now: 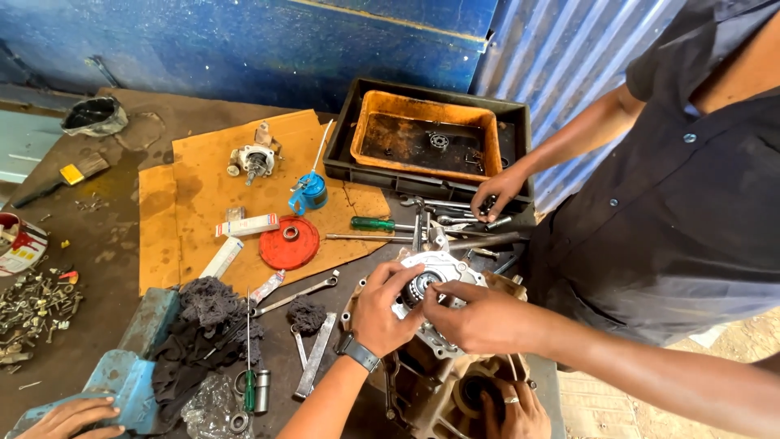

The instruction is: The recorder is shown assembling or repairing internal gears and components of a small engine or transmission case on a workbench.

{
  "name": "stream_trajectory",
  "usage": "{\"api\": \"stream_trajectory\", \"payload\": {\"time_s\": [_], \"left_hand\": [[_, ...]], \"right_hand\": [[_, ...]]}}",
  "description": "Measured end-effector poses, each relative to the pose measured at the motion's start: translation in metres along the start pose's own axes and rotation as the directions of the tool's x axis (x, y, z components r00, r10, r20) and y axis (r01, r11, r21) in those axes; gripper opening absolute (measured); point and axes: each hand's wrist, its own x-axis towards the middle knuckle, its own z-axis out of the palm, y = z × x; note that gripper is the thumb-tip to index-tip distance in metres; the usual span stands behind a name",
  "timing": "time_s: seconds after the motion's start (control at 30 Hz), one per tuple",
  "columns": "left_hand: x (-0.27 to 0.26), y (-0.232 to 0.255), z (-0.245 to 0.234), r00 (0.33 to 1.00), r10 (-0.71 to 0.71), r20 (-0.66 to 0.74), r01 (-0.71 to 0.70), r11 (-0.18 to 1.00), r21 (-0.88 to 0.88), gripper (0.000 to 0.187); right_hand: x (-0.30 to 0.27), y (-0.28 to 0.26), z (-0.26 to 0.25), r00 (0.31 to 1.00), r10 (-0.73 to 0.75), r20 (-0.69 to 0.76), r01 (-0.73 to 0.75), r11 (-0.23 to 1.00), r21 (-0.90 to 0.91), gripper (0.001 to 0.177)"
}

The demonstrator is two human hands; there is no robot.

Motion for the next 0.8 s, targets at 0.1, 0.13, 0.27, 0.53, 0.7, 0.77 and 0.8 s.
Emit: {"api": "stream_trajectory", "payload": {"time_s": [0.1, 0.13, 0.27, 0.53, 0.7, 0.77, 0.8], "left_hand": [[0.0, -0.005, 0.003, 1.0, 0.012, -0.008, -0.012, 1.0, 0.001, 0.05], [-0.001, -0.004, 0.003, 1.0, 0.015, -0.008, -0.015, 1.0, 0.0, 0.05], [-0.001, -0.003, 0.001, 1.0, 0.029, -0.012, -0.029, 0.999, -0.028, 0.051], [0.0, -0.004, 0.002, 1.0, 0.01, -0.005, -0.011, 1.0, -0.027, 0.054], [-0.001, -0.005, 0.004, 0.999, 0.02, -0.025, -0.02, 1.0, 0.003, 0.053], [-0.001, -0.007, 0.006, 0.999, 0.034, -0.039, -0.033, 0.999, 0.014, 0.053], [-0.001, -0.008, 0.006, 0.997, 0.047, -0.055, -0.046, 0.999, 0.028, 0.053]], "right_hand": [[-0.001, 0.001, 0.004, 0.993, 0.097, -0.069, -0.08, 0.973, 0.217, 0.019], [-0.003, -0.002, 0.006, 0.993, 0.097, -0.066, -0.08, 0.973, 0.215, 0.019], [-0.006, -0.011, 0.016, 0.954, 0.282, 0.106, -0.244, 0.518, 0.82, 0.029], [0.002, -0.017, 0.031, 0.96, 0.227, 0.162, -0.26, 0.518, 0.815, 0.028], [0.005, -0.005, 0.029, 0.96, 0.167, 0.223, -0.262, 0.268, 0.927, 0.015], [0.004, -0.008, 0.035, 0.957, 0.271, 0.104, -0.188, 0.306, 0.933, 0.011], [0.004, -0.009, 0.038, 0.931, 0.365, -0.023, -0.116, 0.354, 0.928, 0.006]]}}
